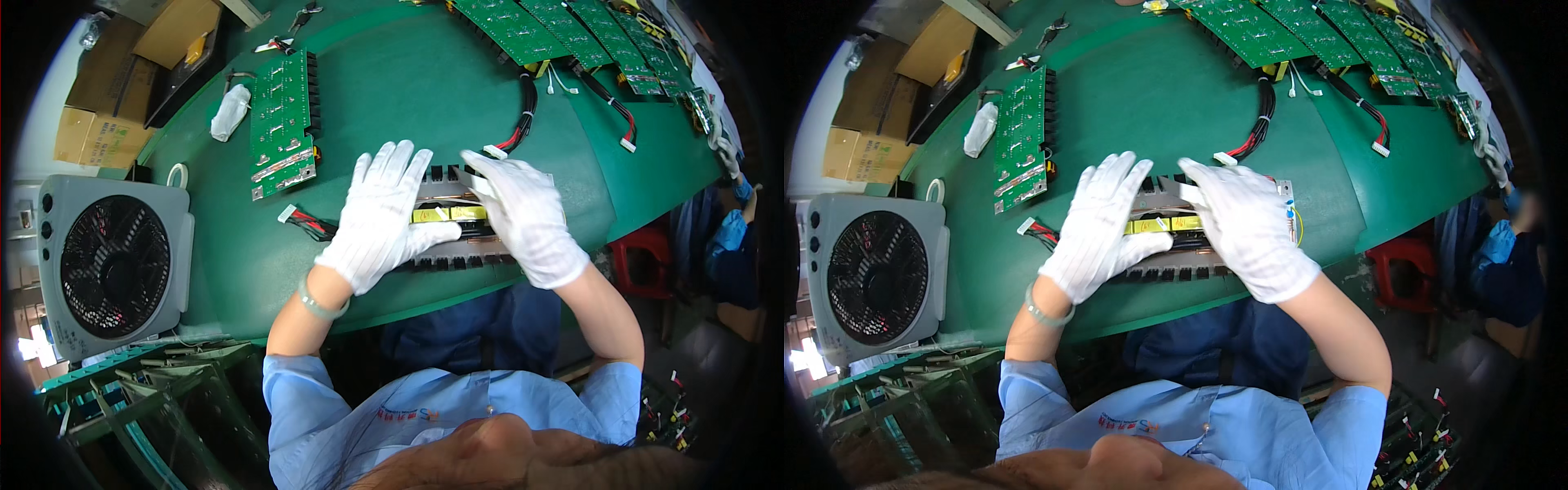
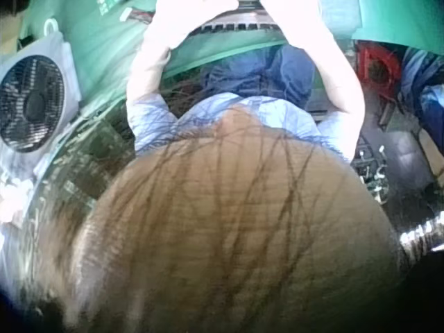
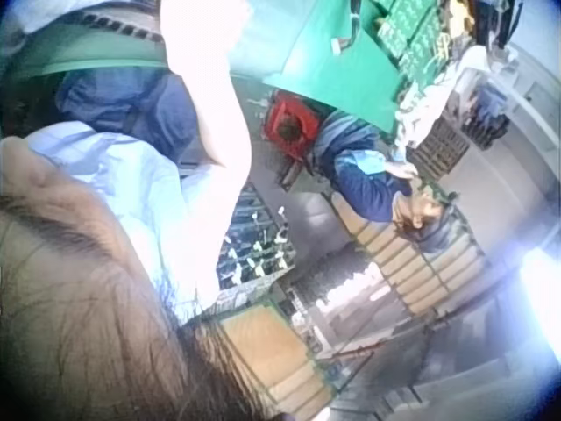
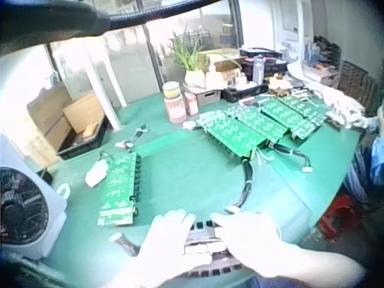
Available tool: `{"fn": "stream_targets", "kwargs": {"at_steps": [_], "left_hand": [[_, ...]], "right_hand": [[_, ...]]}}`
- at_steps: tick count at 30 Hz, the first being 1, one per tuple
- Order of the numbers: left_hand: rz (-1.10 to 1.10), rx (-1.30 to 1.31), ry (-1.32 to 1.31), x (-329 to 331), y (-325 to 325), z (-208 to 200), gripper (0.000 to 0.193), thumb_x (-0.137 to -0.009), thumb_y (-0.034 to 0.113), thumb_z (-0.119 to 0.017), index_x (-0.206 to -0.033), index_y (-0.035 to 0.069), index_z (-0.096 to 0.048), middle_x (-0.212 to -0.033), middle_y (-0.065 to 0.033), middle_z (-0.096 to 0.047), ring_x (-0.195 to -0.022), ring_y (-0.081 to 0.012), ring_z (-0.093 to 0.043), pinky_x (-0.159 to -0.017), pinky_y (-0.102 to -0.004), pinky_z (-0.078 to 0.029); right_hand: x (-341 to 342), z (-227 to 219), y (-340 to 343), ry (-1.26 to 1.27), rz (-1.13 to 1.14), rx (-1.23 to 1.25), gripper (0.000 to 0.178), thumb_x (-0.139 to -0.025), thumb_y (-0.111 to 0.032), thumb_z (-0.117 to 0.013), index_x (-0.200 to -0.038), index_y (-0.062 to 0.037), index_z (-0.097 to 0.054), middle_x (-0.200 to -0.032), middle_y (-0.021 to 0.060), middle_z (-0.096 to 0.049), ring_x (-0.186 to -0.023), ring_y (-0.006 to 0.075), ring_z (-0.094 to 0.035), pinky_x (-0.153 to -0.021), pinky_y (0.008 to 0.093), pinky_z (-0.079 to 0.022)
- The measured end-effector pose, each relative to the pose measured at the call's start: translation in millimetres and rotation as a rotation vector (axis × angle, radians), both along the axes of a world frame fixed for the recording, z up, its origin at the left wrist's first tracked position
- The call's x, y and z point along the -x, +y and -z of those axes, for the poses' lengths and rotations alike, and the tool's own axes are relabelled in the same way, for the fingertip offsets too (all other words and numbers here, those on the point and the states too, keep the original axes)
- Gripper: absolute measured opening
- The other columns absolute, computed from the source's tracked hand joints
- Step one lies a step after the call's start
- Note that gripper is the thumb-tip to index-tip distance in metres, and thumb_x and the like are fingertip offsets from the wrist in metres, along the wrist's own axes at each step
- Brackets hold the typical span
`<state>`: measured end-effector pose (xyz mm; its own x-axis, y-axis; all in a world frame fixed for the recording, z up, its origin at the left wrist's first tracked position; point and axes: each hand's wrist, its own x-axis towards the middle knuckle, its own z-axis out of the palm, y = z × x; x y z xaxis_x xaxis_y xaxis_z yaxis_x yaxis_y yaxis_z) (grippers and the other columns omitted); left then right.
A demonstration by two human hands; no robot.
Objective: Manually assemble and inspect electronic components, including circuit boards and transformer units.
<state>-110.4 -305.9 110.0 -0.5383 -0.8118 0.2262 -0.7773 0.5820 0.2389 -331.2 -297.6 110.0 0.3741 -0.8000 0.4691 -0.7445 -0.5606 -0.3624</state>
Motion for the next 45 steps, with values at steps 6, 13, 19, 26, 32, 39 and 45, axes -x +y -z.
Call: {"fn": "stream_targets", "kwargs": {"at_steps": [6,13,19,26,32,39,45], "left_hand": [[0.021,-0.239,0.033,2.4,-9.1,-4.0,0.083,-0.076,0.069,-0.059,-0.120,-0.001,-0.057,-0.124,-0.0247,-0.054,-0.120,-0.0399,-0.048,-0.101,-0.0523,-0.034],[-0.018,-0.351,0.177,12.0,-7.4,4.9,0.075,-0.071,0.061,-0.070,-0.114,0.001,-0.062,-0.109,-0.0216,-0.063,-0.109,-0.0384,-0.057,-0.101,-0.0550,-0.036],[-0.055,-0.288,0.177,7.0,-2.9,13.0,0.082,-0.072,0.070,-0.065,-0.116,0.000,-0.061,-0.103,-0.0215,-0.065,-0.106,-0.0386,-0.060,-0.104,-0.0607,-0.032],[-0.061,-0.257,0.158,7.6,-5.0,17.6,0.081,-0.072,0.070,-0.065,-0.110,-0.001,-0.063,-0.092,-0.0216,-0.066,-0.096,-0.0398,-0.063,-0.100,-0.0579,-0.037],[-0.025,-0.186,0.171,11.0,-4.2,19.6,0.077,-0.072,0.071,-0.064,-0.100,0.000,-0.065,-0.081,-0.0187,-0.066,-0.084,-0.0376,-0.063,-0.078,-0.0465,-0.044],[-0.010,-0.117,0.227,8.6,-1.7,21.2,0.070,-0.072,0.068,-0.066,-0.097,0.002,-0.066,-0.078,-0.0158,-0.065,-0.077,-0.0348,-0.063,-0.075,-0.0423,-0.045],[-0.033,-0.111,0.209,4.8,2.3,23.8,0.064,-0.073,0.066,-0.066,-0.095,0.005,-0.067,-0.075,-0.0119,-0.065,-0.074,-0.0315,-0.063,-0.070,-0.0413,-0.044]], "right_hand": [[-29.9,30.5,-16.4,-0.012,0.013,-0.030,0.029,-0.085,-0.013,-0.060,-0.113,-0.0039,-0.063,-0.085,0.0141,-0.066,-0.078,0.0329,-0.063,-0.077,0.0458,-0.049],[-14.4,39.3,-15.1,0.072,0.039,-0.023,0.029,-0.088,-0.016,-0.061,-0.114,-0.0032,-0.066,-0.102,0.0178,-0.068,-0.095,0.0362,-0.063,-0.085,0.0447,-0.049],[-13.2,53.1,-23.2,0.144,0.001,-0.024,0.030,-0.093,-0.017,-0.057,-0.118,-0.0015,-0.062,-0.117,0.0175,-0.065,-0.107,0.0349,-0.061,-0.093,0.0427,-0.047],[-11.7,56.9,-26.2,0.165,-0.033,-0.087,0.033,-0.095,-0.019,-0.055,-0.123,-0.0025,-0.060,-0.120,0.0184,-0.063,-0.112,0.0359,-0.059,-0.097,0.0429,-0.046],[-9.0,52.9,-22.6,0.161,0.015,-0.150,0.036,-0.092,-0.017,-0.055,-0.126,-0.0067,-0.059,-0.120,0.0168,-0.064,-0.112,0.0375,-0.059,-0.098,0.0436,-0.046],[-6.5,62.2,-27.1,0.119,-0.004,-0.100,0.029,-0.090,-0.016,-0.056,-0.116,-0.0069,-0.065,-0.109,0.0154,-0.068,-0.104,0.0379,-0.063,-0.096,0.0437,-0.048],[-14.6,52.8,-20.5,0.102,0.023,-0.156,0.026,-0.087,-0.015,-0.058,-0.109,-0.0080,-0.068,-0.096,0.0153,-0.069,-0.089,0.0353,-0.066,-0.082,0.0431,-0.053]]}}
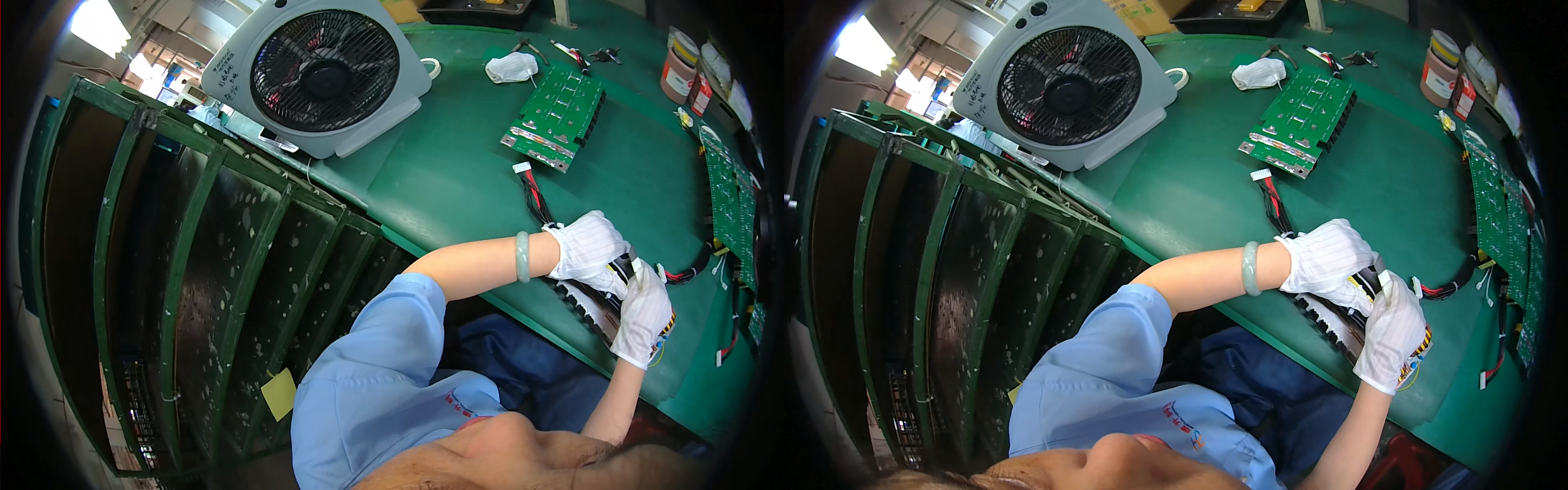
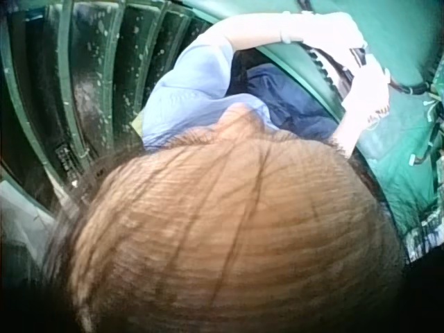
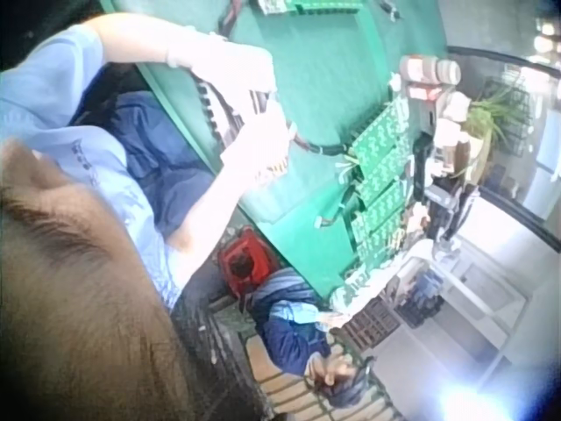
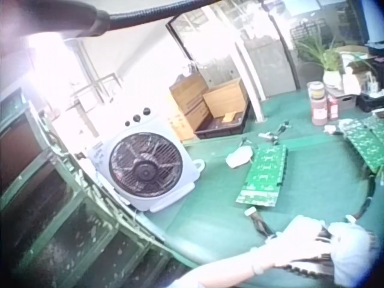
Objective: Manually assemble and inspect electronic components, including circuit boards and transformer units.
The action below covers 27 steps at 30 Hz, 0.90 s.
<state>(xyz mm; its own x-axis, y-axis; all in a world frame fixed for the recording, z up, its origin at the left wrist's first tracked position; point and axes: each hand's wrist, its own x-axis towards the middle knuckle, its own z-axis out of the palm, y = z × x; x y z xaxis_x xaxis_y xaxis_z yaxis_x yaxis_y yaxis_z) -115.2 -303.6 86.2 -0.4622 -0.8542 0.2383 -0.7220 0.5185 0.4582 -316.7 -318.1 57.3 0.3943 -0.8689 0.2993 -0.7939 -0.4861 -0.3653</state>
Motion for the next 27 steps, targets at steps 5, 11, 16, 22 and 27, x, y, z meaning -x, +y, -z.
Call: {"fn": "stream_targets", "kwargs": {"at_steps": [5,11,16,22,27], "left_hand": [[-0.005,0.027,-0.017,5.5,0.1,4.9,0.062,-0.074,0.065,-0.066,-0.094,0.007,-0.067,-0.073,-0.0101,-0.064,-0.072,-0.0302,-0.063,-0.068,-0.0408,-0.044],[-0.016,0.058,0.061,11.4,1.3,-0.7,0.059,-0.071,0.067,-0.063,-0.083,0.010,-0.071,-0.074,-0.0136,-0.067,-0.073,-0.0333,-0.067,-0.069,-0.0422,-0.051],[0.062,-0.085,0.084,-4.5,-0.8,-11.7,0.055,-0.080,0.057,-0.065,-0.092,0.003,-0.068,-0.083,-0.0207,-0.066,-0.079,-0.0383,-0.065,-0.070,-0.0427,-0.051],[-0.188,-0.069,0.318,-24.2,19.8,-35.4,0.055,-0.087,0.038,-0.066,-0.128,0.002,-0.057,-0.125,-0.0176,-0.061,-0.119,-0.0302,-0.056,-0.111,-0.0459,-0.031],[-0.447,0.045,0.742,-45.4,78.8,-20.6,0.011,-0.088,0.004,-0.065,-0.097,-0.001,-0.069,-0.093,-0.0133,-0.071,-0.084,-0.0161,-0.067,-0.077,-0.0276,-0.052]], "right_hand": [[8.2,2.9,1.6,0.055,0.029,0.027,0.023,-0.086,-0.017,-0.059,-0.106,-0.0100,-0.068,-0.090,0.0150,-0.069,-0.080,0.0366,-0.065,-0.067,0.0449,-0.051],[7.7,-9.4,9.5,0.016,0.033,0.011,0.021,-0.083,-0.020,-0.061,-0.102,-0.0125,-0.069,-0.081,0.0174,-0.067,-0.072,0.0381,-0.065,-0.062,0.0476,-0.051],[-11.7,-12.6,7.2,0.084,0.066,0.002,0.013,-0.085,-0.021,-0.056,-0.087,-0.0125,-0.066,-0.075,0.0157,-0.065,-0.069,0.0372,-0.064,-0.059,0.0468,-0.050],[20.7,-46.4,4.7,-0.289,-0.102,0.196,0.035,-0.085,-0.001,-0.058,-0.119,-0.0099,-0.063,-0.112,0.0102,-0.068,-0.098,0.0287,-0.066,-0.084,0.0361,-0.053],[55.0,-71.9,38.9,-0.100,-0.118,-0.001,0.046,-0.078,-0.016,-0.072,-0.123,-0.0095,-0.062,-0.114,0.0117,-0.066,-0.100,0.0305,-0.064,-0.085,0.0373,-0.052]]}}
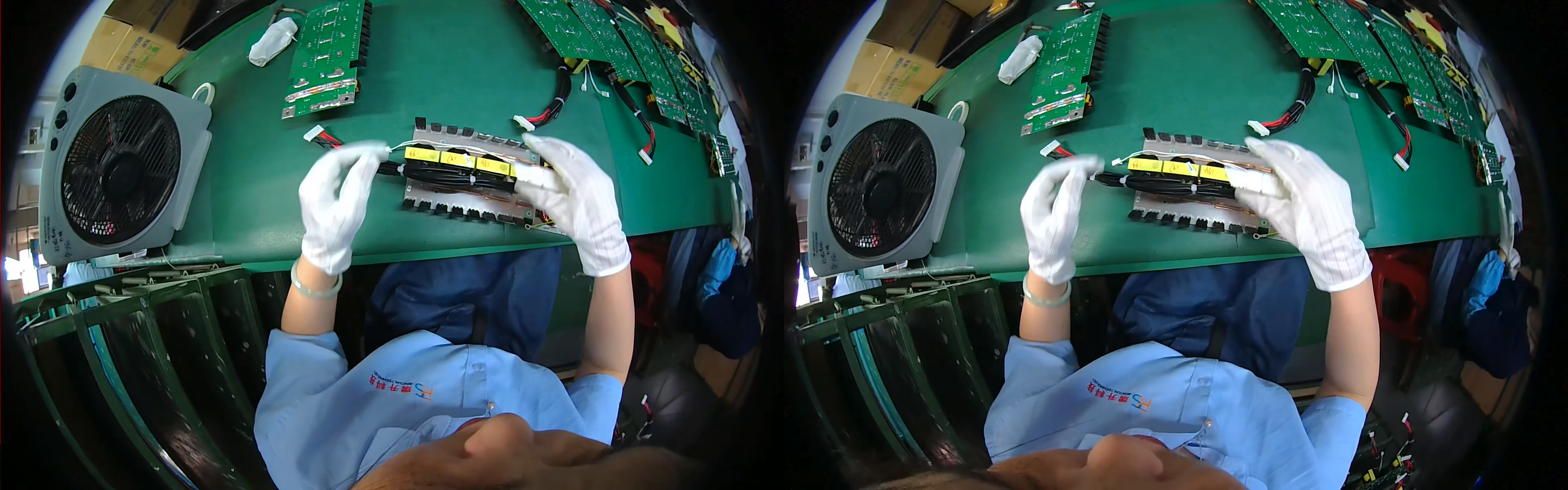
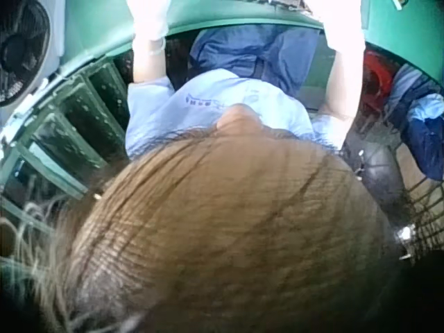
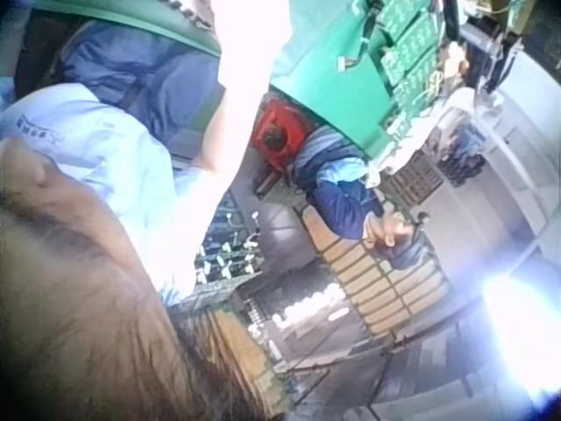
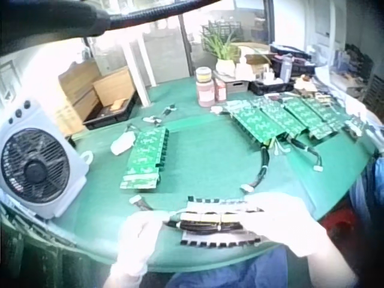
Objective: Manually assemble and inspect electronic components, including circuit boards and transformer units.
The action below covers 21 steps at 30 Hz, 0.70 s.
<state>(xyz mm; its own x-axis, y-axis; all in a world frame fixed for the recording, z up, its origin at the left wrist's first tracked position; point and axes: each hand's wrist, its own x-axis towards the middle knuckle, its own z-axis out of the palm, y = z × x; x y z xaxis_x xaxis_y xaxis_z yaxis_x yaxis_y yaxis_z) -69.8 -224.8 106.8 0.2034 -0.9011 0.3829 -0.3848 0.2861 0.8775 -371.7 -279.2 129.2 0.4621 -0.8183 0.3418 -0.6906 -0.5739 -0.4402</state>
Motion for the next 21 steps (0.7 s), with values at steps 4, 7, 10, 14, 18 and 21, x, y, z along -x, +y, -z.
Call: {"fn": "stream_targets", "kwargs": {"at_steps": [4,7,10,14,18,21], "left_hand": [[-0.056,-0.161,-0.079,-1.7,50.5,15.3,0.013,-0.090,0.003,-0.061,-0.079,-0.002,-0.066,-0.075,-0.0098,-0.069,-0.066,-0.0156,-0.063,-0.062,-0.0273,-0.049],[-0.011,-0.135,-0.126,2.4,67.7,29.7,0.008,-0.088,0.001,-0.061,-0.081,0.000,-0.061,-0.077,-0.0107,-0.069,-0.067,-0.0215,-0.064,-0.065,-0.0310,-0.051],[0.002,0.020,-0.249,7.4,73.1,42.2,0.009,-0.082,-0.002,-0.067,-0.086,0.001,-0.060,-0.086,-0.0121,-0.071,-0.077,-0.0265,-0.068,-0.072,-0.0349,-0.053],[-0.004,0.060,-0.426,13.4,69.5,39.6,0.019,-0.078,0.003,-0.071,-0.097,0.003,-0.066,-0.086,-0.0109,-0.070,-0.076,-0.0286,-0.066,-0.074,-0.0370,-0.052],[0.114,0.039,-0.528,16.9,68.4,45.2,0.026,-0.075,0.014,-0.075,-0.099,0.005,-0.070,-0.071,-0.0092,-0.062,-0.059,-0.0283,-0.057,-0.057,-0.0374,-0.045],[0.161,-0.036,-0.572,22.5,72.0,45.6,0.032,-0.074,0.016,-0.076,-0.105,0.007,-0.070,-0.071,-0.0071,-0.060,-0.061,-0.0269,-0.056,-0.058,-0.0374,-0.045]], "right_hand": [[2.1,19.0,5.5,0.273,0.009,-0.048,0.061,-0.069,-0.022,-0.079,-0.126,-0.0108,-0.060,-0.115,0.0141,-0.064,-0.104,0.0311,-0.062,-0.086,0.0383,-0.052],[0.3,39.3,-0.7,0.283,-0.019,-0.010,0.060,-0.067,-0.014,-0.077,-0.123,-0.0078,-0.059,-0.111,0.0151,-0.065,-0.102,0.0315,-0.062,-0.084,0.0392,-0.052],[0.0,46.1,-0.6,0.245,-0.054,0.063,0.058,-0.064,-0.007,-0.073,-0.120,-0.0047,-0.060,-0.108,0.0153,-0.065,-0.098,0.0319,-0.063,-0.080,0.0393,-0.053],[-5.6,39.6,11.7,0.193,-0.038,0.140,0.056,-0.059,0.002,-0.070,-0.115,-0.0019,-0.062,-0.104,0.0149,-0.065,-0.094,0.0325,-0.064,-0.076,0.0376,-0.054],[-8.4,36.7,19.8,0.207,-0.012,0.211,0.062,-0.058,0.003,-0.069,-0.120,-0.0024,-0.061,-0.106,0.0131,-0.066,-0.092,0.0291,-0.065,-0.074,0.0364,-0.053],[-8.0,37.4,25.8,0.181,-0.001,0.242,0.061,-0.061,0.003,-0.069,-0.121,-0.0016,-0.061,-0.108,0.0124,-0.067,-0.090,0.0272,-0.066,-0.070,0.0344,-0.052]]}}
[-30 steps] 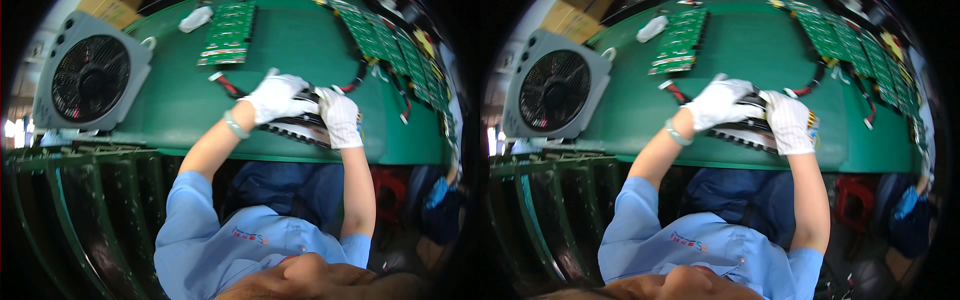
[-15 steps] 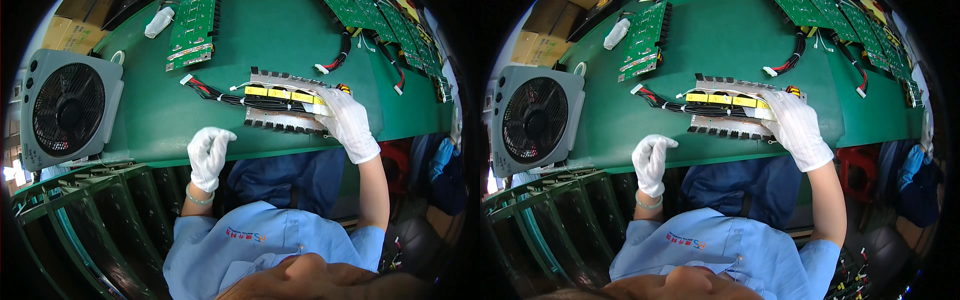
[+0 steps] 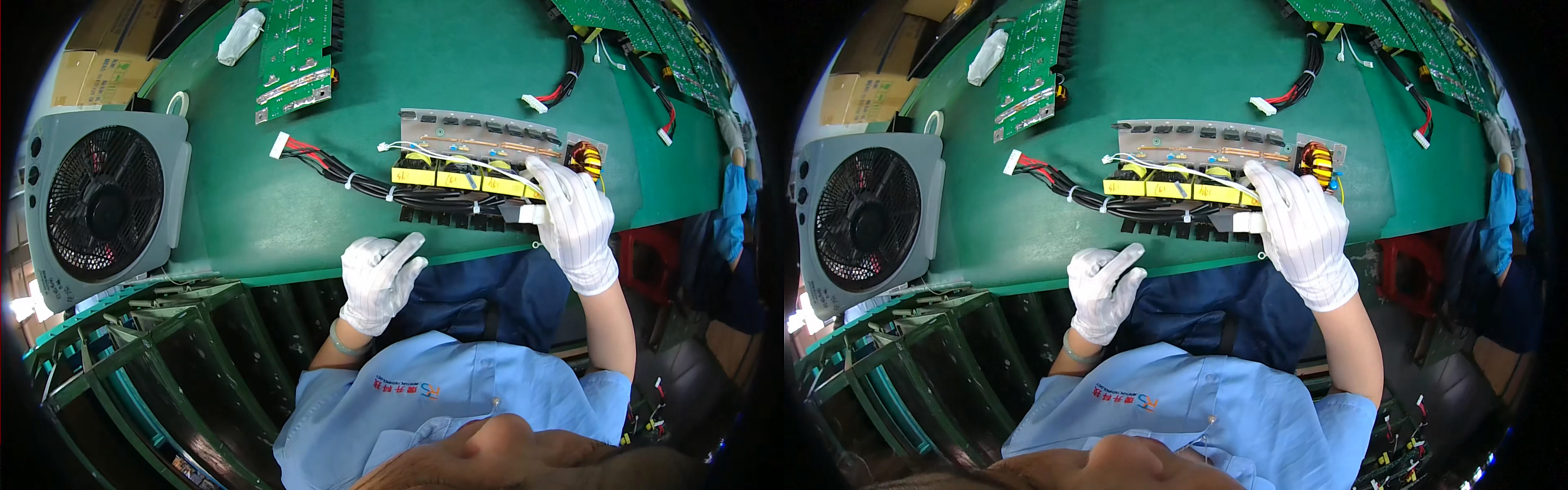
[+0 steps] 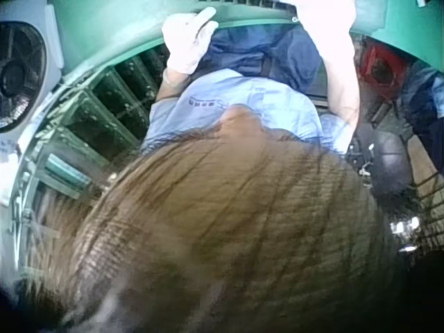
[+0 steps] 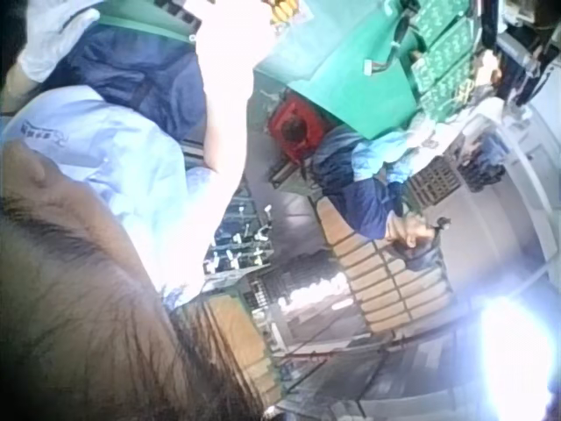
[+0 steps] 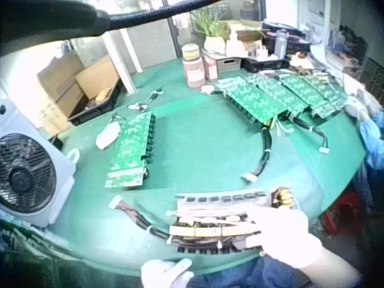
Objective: Manually assemble and inspect electronic components, including circuit boards and transformer units.
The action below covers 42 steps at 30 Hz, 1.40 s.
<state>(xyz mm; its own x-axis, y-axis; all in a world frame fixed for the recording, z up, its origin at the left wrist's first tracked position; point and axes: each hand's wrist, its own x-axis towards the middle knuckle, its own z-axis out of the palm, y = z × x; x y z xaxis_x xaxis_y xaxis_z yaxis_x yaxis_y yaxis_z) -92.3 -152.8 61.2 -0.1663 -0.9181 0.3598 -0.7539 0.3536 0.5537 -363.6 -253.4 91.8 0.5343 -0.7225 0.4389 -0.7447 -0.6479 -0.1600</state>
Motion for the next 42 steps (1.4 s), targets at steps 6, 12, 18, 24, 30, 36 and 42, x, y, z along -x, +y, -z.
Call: {"fn": "stream_targets", "kwargs": {"at_steps": [6,12,18,24,30,36,42], "left_hand": [[0.029,-0.006,-0.016,9.6,-2.6,1.0,0.040,-0.074,0.025,-0.077,-0.110,0.009,-0.070,-0.097,-0.0087,-0.062,-0.087,-0.0279,-0.058,-0.077,-0.0390,-0.045],[0.155,-0.035,-0.109,17.7,-15.4,1.3,0.058,-0.074,0.034,-0.073,-0.121,0.003,-0.059,-0.107,-0.0124,-0.059,-0.099,-0.0314,-0.056,-0.089,-0.0462,-0.043],[0.152,-0.049,-0.128,20.0,-10.5,6.4,0.061,-0.075,0.040,-0.072,-0.122,0.003,-0.058,-0.108,-0.0130,-0.058,-0.098,-0.0320,-0.056,-0.088,-0.0464,-0.043],[0.142,-0.034,-0.246,15.5,-3.5,14.8,0.068,-0.079,0.052,-0.065,-0.127,0.004,-0.058,-0.112,-0.0130,-0.060,-0.102,-0.0332,-0.056,-0.092,-0.0464,-0.042],[0.120,0.004,-0.329,16.7,0.1,20.3,0.070,-0.079,0.054,-0.064,-0.128,0.006,-0.059,-0.115,-0.0124,-0.060,-0.105,-0.0317,-0.056,-0.094,-0.0473,-0.040],[0.252,0.016,-0.171,35.4,3.1,6.6,0.065,-0.084,0.057,-0.058,-0.122,0.005,-0.060,-0.112,-0.0137,-0.063,-0.106,-0.0324,-0.059,-0.097,-0.0501,-0.037],[0.301,-0.090,-0.230,59.9,12.2,18.0,0.068,-0.088,0.055,-0.053,-0.132,0.003,-0.052,-0.132,-0.0183,-0.053,-0.125,-0.0352,-0.048,-0.109,-0.0535,-0.027]], "right_hand": [[0.1,-0.3,5.7,-0.008,-0.012,0.110,0.046,-0.071,-0.009,-0.063,-0.116,0.0014,-0.064,-0.105,0.0120,-0.068,-0.085,0.0233,-0.065,-0.061,0.0306,-0.050],[-0.1,1.7,7.8,-0.032,-0.006,0.073,0.054,-0.066,0.001,-0.066,-0.120,-0.0007,-0.063,-0.106,0.0107,-0.068,-0.088,0.0241,-0.066,-0.066,0.0311,-0.050],[2.0,1.5,10.9,-0.023,0.004,0.075,0.052,-0.067,-0.001,-0.067,-0.119,-0.0009,-0.063,-0.107,0.0106,-0.068,-0.088,0.0243,-0.066,-0.067,0.0310,-0.050],[1.2,4.9,9.9,-0.042,-0.022,0.137,0.046,-0.070,-0.007,-0.063,-0.115,0.0003,-0.065,-0.107,0.0121,-0.069,-0.083,0.0222,-0.065,-0.063,0.0301,-0.050],[2.2,4.5,16.9,-0.053,-0.013,0.111,0.050,-0.067,0.000,-0.062,-0.117,-0.0005,-0.064,-0.108,0.0116,-0.069,-0.087,0.0228,-0.066,-0.066,0.0301,-0.050],[0.1,6.0,22.2,-0.061,0.015,0.119,0.061,-0.060,0.007,-0.062,-0.120,-0.0037,-0.064,-0.109,0.0094,-0.068,-0.090,0.0234,-0.066,-0.069,0.0312,-0.050],[1.6,8.9,20.3,-0.020,0.014,0.185,0.047,-0.068,-0.004,-0.065,-0.116,-0.0034,-0.066,-0.108,0.0087,-0.070,-0.085,0.0190,-0.066,-0.065,0.0278,-0.050]]}}
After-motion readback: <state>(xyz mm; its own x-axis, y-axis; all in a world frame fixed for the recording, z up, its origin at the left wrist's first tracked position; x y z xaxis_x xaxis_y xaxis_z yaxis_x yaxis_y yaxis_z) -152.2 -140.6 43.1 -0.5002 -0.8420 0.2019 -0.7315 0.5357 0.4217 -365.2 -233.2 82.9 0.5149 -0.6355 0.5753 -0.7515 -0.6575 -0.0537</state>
